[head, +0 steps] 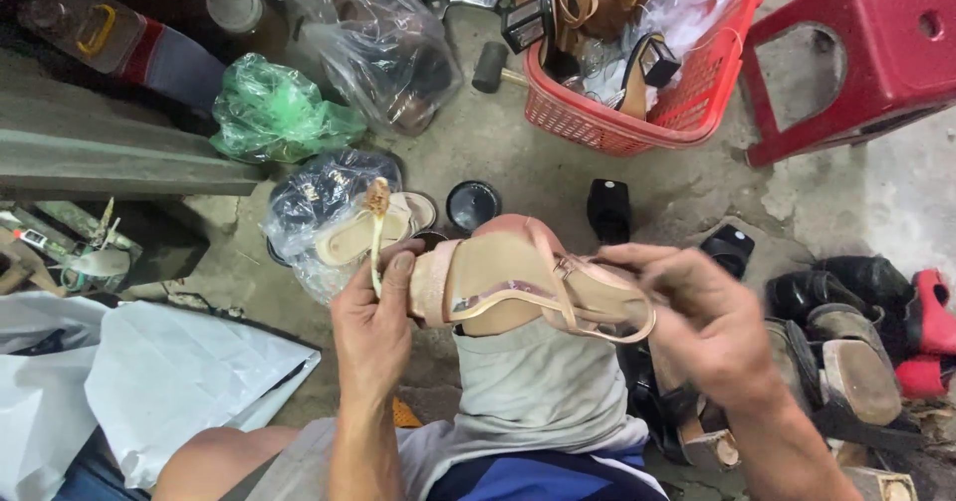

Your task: Applying adhesive to the straps and sole of a sandal for repair using a small applicator tool.

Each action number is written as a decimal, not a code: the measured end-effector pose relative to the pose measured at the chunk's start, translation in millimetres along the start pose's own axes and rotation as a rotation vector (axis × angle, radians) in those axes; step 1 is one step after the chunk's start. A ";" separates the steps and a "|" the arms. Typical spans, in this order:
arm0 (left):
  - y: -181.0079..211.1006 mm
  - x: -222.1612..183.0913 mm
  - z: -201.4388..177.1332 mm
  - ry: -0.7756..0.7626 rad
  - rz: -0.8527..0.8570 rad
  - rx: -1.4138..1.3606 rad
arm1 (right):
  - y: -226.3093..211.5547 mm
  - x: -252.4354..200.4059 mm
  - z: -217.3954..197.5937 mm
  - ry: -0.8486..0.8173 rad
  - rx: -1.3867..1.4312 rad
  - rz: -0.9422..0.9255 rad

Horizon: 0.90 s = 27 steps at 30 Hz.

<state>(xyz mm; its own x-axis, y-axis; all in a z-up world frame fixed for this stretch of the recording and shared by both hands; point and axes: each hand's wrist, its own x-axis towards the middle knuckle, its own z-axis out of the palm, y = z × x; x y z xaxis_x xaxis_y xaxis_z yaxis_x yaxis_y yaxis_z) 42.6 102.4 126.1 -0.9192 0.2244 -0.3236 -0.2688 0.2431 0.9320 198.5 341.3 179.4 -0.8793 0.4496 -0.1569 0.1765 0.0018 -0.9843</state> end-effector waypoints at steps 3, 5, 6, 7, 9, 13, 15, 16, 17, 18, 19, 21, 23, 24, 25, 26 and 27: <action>-7.7 2.8 4.8 -0.035 0.018 -0.021 | 10.0 7.5 -29.3 0.117 0.268 0.060; -10.8 3.4 6.5 -0.060 0.016 -0.029 | 18.4 11.7 -55.2 0.198 0.422 0.057; -11.5 3.7 7.1 -0.058 0.015 -0.021 | 21.7 13.2 -69.1 0.343 0.486 0.029; -12.0 3.8 7.4 -0.057 0.014 -0.012 | 24.7 14.4 -83.0 0.488 0.548 -0.001; -7.5 1.2 4.9 -0.061 0.032 0.000 | 25.2 9.3 -87.0 0.442 0.450 -0.043; -7.0 -2.8 5.7 -0.034 0.008 -0.012 | 21.7 -2.3 -71.6 0.021 -0.019 -0.122; -8.4 -4.7 6.5 -0.025 0.007 -0.032 | 16.0 -5.9 -54.7 -0.053 -0.175 -0.031; -9.1 -6.0 5.6 -0.006 0.001 -0.048 | 13.5 -7.4 -45.2 -0.137 -0.325 0.067; -9.7 -6.1 6.2 -0.010 0.003 -0.048 | 15.8 -10.4 -43.7 -0.132 -0.326 0.066; -10.6 -7.2 5.4 0.032 0.026 -0.035 | 18.8 -13.3 -41.4 -0.138 -0.204 0.140; -11.8 -8.2 4.0 0.074 0.049 -0.022 | 21.9 -16.4 -38.4 -0.143 -0.083 0.213; -2.5 -5.7 -1.6 0.102 0.103 -0.006 | 10.1 -13.7 -35.8 -0.138 -0.096 0.229; 14.9 -2.7 -10.1 0.146 0.163 0.007 | -4.1 -7.2 -29.7 -0.147 -0.111 0.234; 28.2 0.4 -14.7 0.147 0.244 -0.009 | -12.3 -3.3 -25.3 -0.129 -0.126 0.164; 41.7 3.3 -19.8 0.148 0.324 -0.024 | -20.8 0.4 -20.6 -0.111 -0.139 0.093; 47.6 5.0 -24.1 0.161 0.328 -0.027 | -26.1 5.8 -18.9 -0.123 -0.141 0.085; 53.4 7.1 -28.5 0.239 0.309 -0.052 | -31.2 11.4 -16.9 -0.056 -0.101 0.084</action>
<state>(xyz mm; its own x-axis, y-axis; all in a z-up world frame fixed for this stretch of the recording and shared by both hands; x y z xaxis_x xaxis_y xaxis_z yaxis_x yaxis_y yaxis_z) 13.5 90.1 178.3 -0.9986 0.0515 0.0146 0.0221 0.1491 0.9886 190.4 361.5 209.7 -0.8824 0.4014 -0.2454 0.2918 0.0576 -0.9548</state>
